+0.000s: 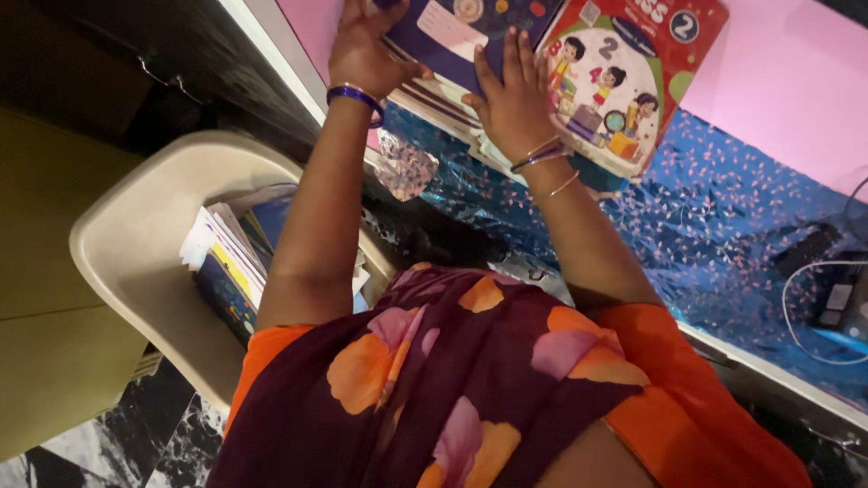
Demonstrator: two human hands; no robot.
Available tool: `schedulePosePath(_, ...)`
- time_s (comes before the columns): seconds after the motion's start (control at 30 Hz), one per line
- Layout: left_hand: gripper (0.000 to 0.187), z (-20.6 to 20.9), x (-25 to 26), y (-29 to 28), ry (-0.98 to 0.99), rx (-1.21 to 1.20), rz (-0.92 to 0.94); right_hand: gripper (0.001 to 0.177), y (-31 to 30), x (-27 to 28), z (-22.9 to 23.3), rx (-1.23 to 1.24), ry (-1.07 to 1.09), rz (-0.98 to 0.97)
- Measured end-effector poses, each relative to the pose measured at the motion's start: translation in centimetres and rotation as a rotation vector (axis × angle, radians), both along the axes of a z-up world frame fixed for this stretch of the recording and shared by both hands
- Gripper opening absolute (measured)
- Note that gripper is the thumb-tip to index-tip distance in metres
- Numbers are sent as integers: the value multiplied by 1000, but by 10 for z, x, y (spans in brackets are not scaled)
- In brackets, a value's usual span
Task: The person sorts through school books and notebooks, picking them up from a bin or off a surface and stacking them together.
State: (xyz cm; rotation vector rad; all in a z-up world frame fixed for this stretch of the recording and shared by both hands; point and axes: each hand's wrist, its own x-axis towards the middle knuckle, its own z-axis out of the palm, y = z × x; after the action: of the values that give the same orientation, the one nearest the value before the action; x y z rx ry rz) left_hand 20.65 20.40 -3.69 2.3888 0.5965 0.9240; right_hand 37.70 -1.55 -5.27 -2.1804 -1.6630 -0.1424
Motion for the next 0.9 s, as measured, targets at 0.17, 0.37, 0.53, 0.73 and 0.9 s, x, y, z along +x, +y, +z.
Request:
schedulePosePath(0.17, 76, -1, 1, 0, 149, -66, 31, 40, -12, 54, -33, 99, 723, -257)
schedulePosePath(0.37, 75, -45, -3, 8, -79, -165, -163, 56, -125, 184, -106, 569, 208, -657)
schedulePosePath(0.53, 69, -103, -2, 0, -321, -52, 42, 51, -179, 191, -113, 458, 741, -487)
schedulePosePath(0.73, 43, -162, 12, 26, -368, -582, -9, 50, -169, 172, -94, 476, 919, -482)
schedulePosePath(0.9, 78, -148, 17, 15, -539, -460, -27, 52, -166, 189, -118, 486, 771, -371)
